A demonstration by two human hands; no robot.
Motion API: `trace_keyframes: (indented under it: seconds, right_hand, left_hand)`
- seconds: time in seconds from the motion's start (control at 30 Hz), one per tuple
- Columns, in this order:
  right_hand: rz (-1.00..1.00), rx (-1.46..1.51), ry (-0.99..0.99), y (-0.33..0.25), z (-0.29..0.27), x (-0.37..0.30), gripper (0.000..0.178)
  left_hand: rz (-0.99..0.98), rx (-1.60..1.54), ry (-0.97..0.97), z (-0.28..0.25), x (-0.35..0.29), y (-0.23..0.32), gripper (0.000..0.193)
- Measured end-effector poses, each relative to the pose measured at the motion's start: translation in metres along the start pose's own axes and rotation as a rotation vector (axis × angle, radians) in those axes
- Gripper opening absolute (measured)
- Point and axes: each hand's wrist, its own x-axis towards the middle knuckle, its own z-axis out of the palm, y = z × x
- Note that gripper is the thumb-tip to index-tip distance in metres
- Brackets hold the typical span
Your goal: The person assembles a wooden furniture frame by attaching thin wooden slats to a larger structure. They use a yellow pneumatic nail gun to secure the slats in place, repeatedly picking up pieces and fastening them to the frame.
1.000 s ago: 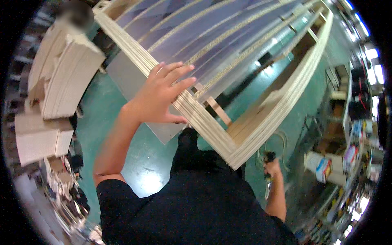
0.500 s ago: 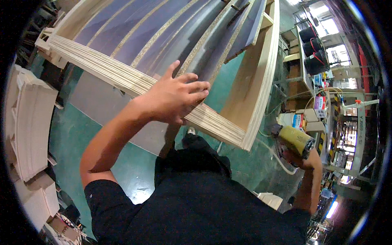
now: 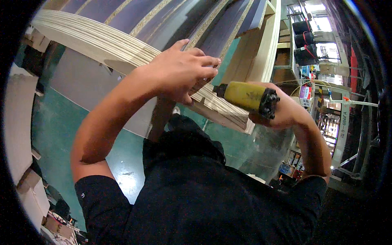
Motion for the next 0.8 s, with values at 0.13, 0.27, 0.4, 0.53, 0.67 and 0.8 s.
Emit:
trace_keyframes:
  seconds: [0.13, 0.27, 0.4, 0.53, 0.67, 0.8]
  right_hand:
    - [-0.08, 0.059, 0.032, 0.006, 0.001, 0.024, 0.056]
    - [-0.094, 0.073, 0.042, 0.005, 0.005, 0.025, 0.054]
    - [-0.076, 0.086, 0.019, 0.005, 0.003, 0.029, 0.052]
    - [-0.02, 0.049, 0.04, 0.008, 0.003, 0.025, 0.049]
    - [-0.172, -0.045, 0.008, 0.013, 0.002, 0.027, 0.048]
    - [-0.085, 0.058, 0.012, 0.009, -0.001, 0.025, 0.049]
  left_hand:
    - [-0.021, -0.041, -0.043, -0.003, 0.0, -0.002, 0.092]
    - [-0.005, -0.052, 0.028, -0.001, -0.004, -0.001, 0.077]
    - [-0.043, -0.072, -0.051, -0.004, -0.002, 0.0, 0.091]
    - [-0.052, -0.064, -0.042, -0.004, -0.001, -0.001, 0.092]
    - [-0.045, -0.075, -0.026, -0.003, -0.001, 0.0, 0.093]
    - [-0.039, -0.059, -0.014, -0.002, 0.002, -0.001, 0.092]
